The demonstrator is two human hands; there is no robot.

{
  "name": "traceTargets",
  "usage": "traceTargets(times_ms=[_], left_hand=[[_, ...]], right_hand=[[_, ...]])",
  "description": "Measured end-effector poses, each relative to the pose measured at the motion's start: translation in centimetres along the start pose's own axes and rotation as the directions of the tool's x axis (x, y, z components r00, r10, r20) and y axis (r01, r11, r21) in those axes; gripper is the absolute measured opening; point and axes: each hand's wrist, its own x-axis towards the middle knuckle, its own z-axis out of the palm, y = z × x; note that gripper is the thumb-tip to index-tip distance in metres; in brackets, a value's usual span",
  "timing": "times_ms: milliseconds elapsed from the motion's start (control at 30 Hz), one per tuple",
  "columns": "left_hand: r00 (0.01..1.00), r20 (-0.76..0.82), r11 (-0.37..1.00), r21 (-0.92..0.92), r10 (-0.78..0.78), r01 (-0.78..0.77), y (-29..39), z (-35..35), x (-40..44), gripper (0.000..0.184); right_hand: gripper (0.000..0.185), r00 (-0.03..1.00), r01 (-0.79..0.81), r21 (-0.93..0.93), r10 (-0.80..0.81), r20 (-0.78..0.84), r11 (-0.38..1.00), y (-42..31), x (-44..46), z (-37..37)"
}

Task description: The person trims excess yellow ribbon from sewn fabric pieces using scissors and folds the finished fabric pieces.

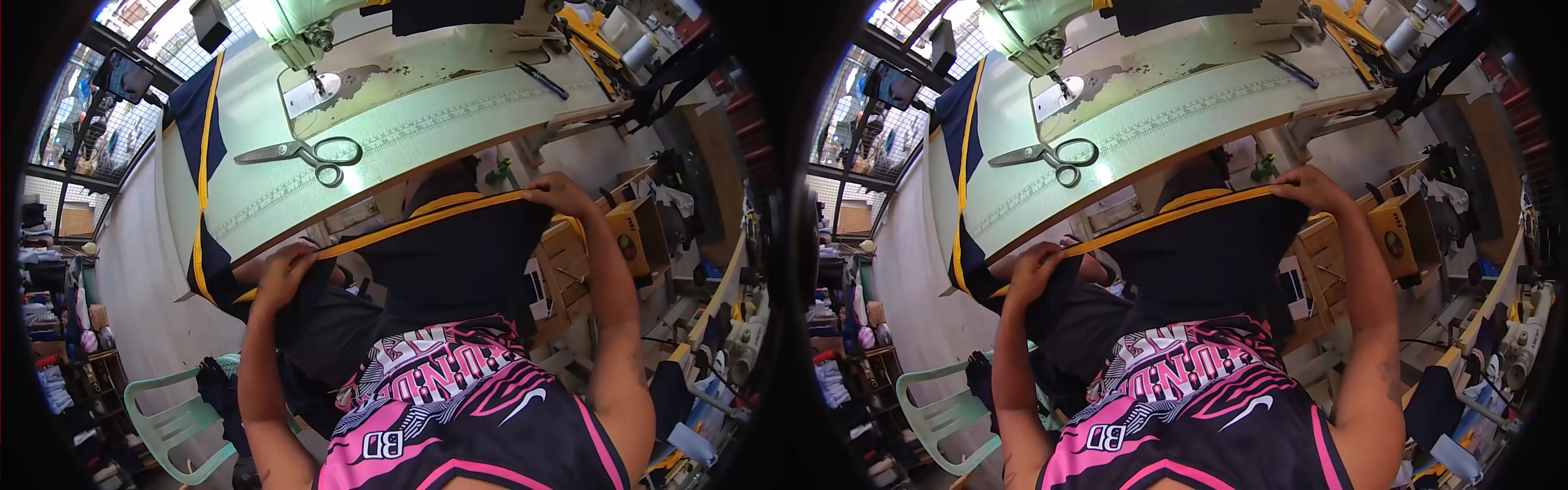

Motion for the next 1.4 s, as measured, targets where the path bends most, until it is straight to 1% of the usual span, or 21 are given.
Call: traceTargets(times_ms=[33,200,333,367,400,433,467,500,567,667,867,1000,1033,1067,1100,1167,1233,1267,1333,1367,1400], left_hand=[[1.0,0.004,1.0,-0.006,-0.007,0.007,-0.3,0.2,0.4,0.017],[0.992,0.044,0.992,-0.031,-0.122,0.123,-1.6,-0.2,1.2,0.019],[0.953,0.086,0.954,-0.051,-0.29,0.295,-1.3,-1.5,-0.1,0.02],[0.95,0.095,0.952,-0.056,-0.296,0.302,-1.5,-1.1,-0.2,0.02],[0.955,0.074,0.954,-0.065,-0.289,0.293,-1.9,-0.7,-0.2,0.02],[0.958,0.049,0.956,-0.071,-0.281,0.284,-2.2,-0.5,-0.2,0.021],[0.963,0.022,0.96,-0.078,-0.269,0.27,-2.5,-0.3,0.1,0.022],[0.967,-0.004,0.963,-0.084,-0.256,0.255,-2.7,-0.1,0.3,0.022],[0.968,-0.016,0.966,-0.069,-0.251,0.249,-2.9,0.3,1.0,0.023],[0.97,-0.072,0.973,-0.002,-0.232,0.232,-3.1,0.5,1.5,0.024],[0.964,-0.183,0.981,-0.03,-0.193,0.191,-3.3,0.4,1.3,0.027],[0.943,-0.199,0.963,-0.023,-0.267,0.267,-3.5,-0.1,0.1,0.028],[0.941,-0.186,0.958,-0.01,-0.282,0.285,-3.8,-0.2,-0.1,0.029],[0.938,-0.173,0.952,0.005,-0.3,0.305,-4.1,-0.2,-0.2,0.03],[0.932,-0.201,0.951,0.004,-0.301,0.308,-4.2,-0.2,-0.2,0.03],[0.957,-0.074,0.96,-0.04,-0.281,0.278,-4.1,-0.2,-0.7,0.033],[0.971,-0.032,0.971,-0.054,-0.237,0.235,-4.9,0.3,-0.8,0.038],[0.969,-0.041,0.969,-0.042,-0.244,0.242,-5.2,0.5,-0.7,0.038],[0.987,0.035,0.984,-0.078,-0.159,0.161,-5.8,0.8,-0.8,0.042],[0.988,0.049,0.987,-0.06,-0.144,0.147,-5.6,0.7,-0.8,0.043],[0.989,0.06,0.99,-0.041,-0.134,0.137,-5.7,0.5,-0.9,0.044]], right_hand=[[0.028,1.0,-0.007,-0.001,0.007,0.007,1.0,0.1,0.4,0.0],[0.027,0.999,0.005,0.115,-0.011,0.053,0.993,0.0,2.4,0.5],[0.026,0.985,0.067,-0.105,-0.083,-0.15,0.992,-1.3,0.9,1.5],[0.027,0.905,0.161,-0.403,-0.298,-0.304,0.901,-2.0,0.3,2.6],[0.03,0.765,0.178,-0.674,-0.532,-0.364,0.717,-3.3,-0.4,4.2],[0.034,0.819,0.205,-0.584,-0.464,-0.337,0.785,-5.5,-2.2,5.9],[0.031,0.889,0.253,-0.48,-0.397,-0.226,0.84,-7.7,-4.2,7.7],[0.029,0.937,0.277,-0.367,-0.335,-0.102,0.888,-9.4,-6.2,9.6],[0.023,0.855,0.467,-0.439,-0.519,0.001,0.768,-9.3,-8.5,13.9],[0.018,0.845,0.475,-0.477,-0.535,0.012,0.74,-7.4,-9.4,17.4],[0.015,0.848,0.495,-0.467,-0.525,0.076,0.732,-8.0,-9.9,17.5],[0.014,0.814,0.579,-0.381,-0.532,0.231,0.721,-9.6,-10.2,16.9],[0.014,0.802,0.596,-0.39,-0.549,0.236,0.702,-10.6,-9.3,16.4],[0.013,0.78,0.619,-0.378,-0.597,0.187,0.689,-12.1,-8.3,15.8],[0.013,0.752,0.645,-0.362,-0.644,0.141,0.673,-14.0,-7.1,15.2],[0.012,0.695,0.689,-0.313,-0.718,0.032,0.653,-17.8,-4.9,14.9],[0.012,0.554,0.72,-0.408,-0.819,-0.148,0.561,-22.3,-0.5,14.5],[0.012,0.587,0.661,-0.474,-0.794,-0.157,0.582,-24.4,1.6,14.2],[0.013,0.462,0.552,-0.662,-0.847,-0.262,0.507,-26.4,7.2,15.0],[0.013,0.449,0.568,-0.652,-0.853,-0.265,0.502,-27.1,8.0,15.1],[0.012,0.564,0.51,-0.672,-0.798,-0.209,0.537,-27.9,8.7,15.1]])
